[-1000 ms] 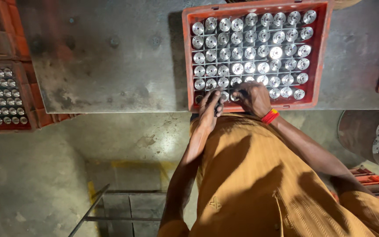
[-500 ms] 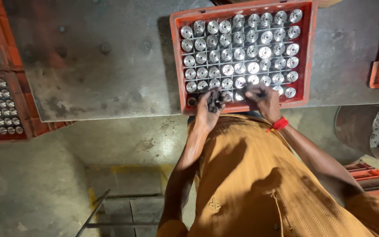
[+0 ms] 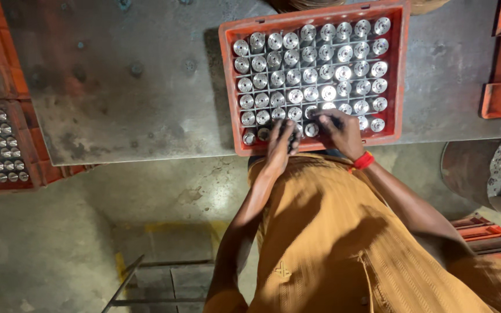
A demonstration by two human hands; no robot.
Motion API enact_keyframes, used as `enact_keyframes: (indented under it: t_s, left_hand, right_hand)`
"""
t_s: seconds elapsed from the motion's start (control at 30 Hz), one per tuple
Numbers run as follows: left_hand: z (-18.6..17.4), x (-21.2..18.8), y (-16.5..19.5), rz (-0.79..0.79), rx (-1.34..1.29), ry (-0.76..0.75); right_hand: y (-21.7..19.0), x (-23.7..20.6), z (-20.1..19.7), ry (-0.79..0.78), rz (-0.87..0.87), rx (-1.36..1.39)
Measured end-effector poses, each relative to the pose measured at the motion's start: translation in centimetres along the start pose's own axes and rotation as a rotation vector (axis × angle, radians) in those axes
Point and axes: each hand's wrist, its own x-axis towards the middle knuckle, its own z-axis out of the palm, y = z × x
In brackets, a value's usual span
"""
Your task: The person repeatedly picks small dark metal pieces from two metal bins and places them into the empty slots of a red plastic crate filled with silver cylindrical parts. The person works continuously, filling the crate row by row.
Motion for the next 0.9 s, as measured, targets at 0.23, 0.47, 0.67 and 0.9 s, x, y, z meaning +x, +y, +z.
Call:
enact_keyframes:
  t_s: [0.23, 0.47, 0.67, 0.9]
  left_hand:
    - [2.5, 2.1, -2.8, -0.029, 0.223, 0.028]
    - [-0.1, 3.1, -2.3, -0.149, -0.360, 0.126]
    - [-0.3, 3.2, -3.0, -0.050, -0.216, 0.098]
    - [0.7, 3.1, -3.1, -0.056, -0.197, 0.084]
  right_hand:
    - [0.3, -0.5, -0.5, -0.054, 0.234, 0.182]
    - [2.2, -2.4, -3.7, 0.128, 0.259, 0.013]
    - [2.9, -1.1, -3.2, 0.019, -0.189, -0.542]
    - [1.7, -0.9, -3.6, -0.063, -0.178, -0.574]
